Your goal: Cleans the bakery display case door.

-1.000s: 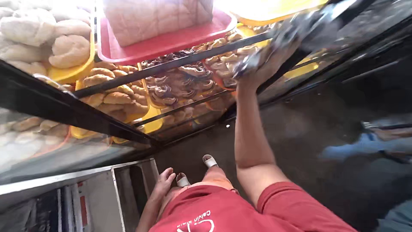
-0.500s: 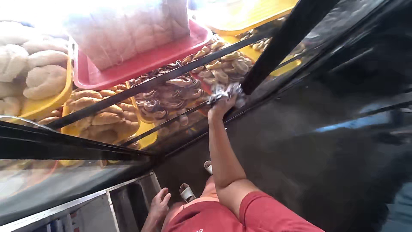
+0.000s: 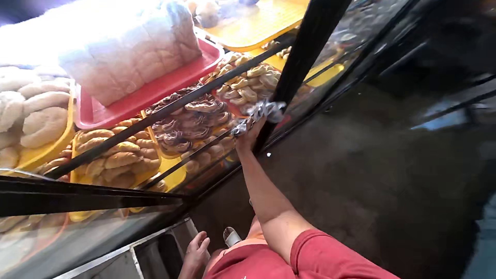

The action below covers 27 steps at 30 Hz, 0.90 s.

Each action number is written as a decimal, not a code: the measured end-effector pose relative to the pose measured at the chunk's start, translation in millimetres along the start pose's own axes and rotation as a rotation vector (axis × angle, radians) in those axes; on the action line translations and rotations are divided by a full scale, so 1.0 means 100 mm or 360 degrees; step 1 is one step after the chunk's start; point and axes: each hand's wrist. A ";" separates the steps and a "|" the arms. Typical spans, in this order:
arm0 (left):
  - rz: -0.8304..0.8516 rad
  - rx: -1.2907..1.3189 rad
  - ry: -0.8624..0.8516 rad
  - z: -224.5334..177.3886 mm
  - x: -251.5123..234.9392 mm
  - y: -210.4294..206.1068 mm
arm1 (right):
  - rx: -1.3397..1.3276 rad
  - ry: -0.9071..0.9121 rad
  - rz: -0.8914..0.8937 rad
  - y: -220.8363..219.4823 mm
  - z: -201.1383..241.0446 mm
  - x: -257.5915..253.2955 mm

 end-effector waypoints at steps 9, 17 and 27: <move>0.0233 -0.0176 -0.0137 -0.43 -0.18 -0.25 | -0.0456 -0.0042 0.0219 0.48 0.83 0.03; 0.0259 -0.0219 -0.0287 -1.24 -0.43 -0.62 | -0.1035 0.0672 -0.0150 1.11 0.78 -0.93; 0.0135 -0.0124 -0.0360 -2.01 -0.51 -1.09 | -0.0956 0.0394 -0.0201 0.41 0.16 -2.73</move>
Point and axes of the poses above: each hand's wrist, its own x-axis away from the middle knuckle, its own y-axis out of the back of the hand, z = x × y, and after that the axes turned 10 degrees about -z, right-handed
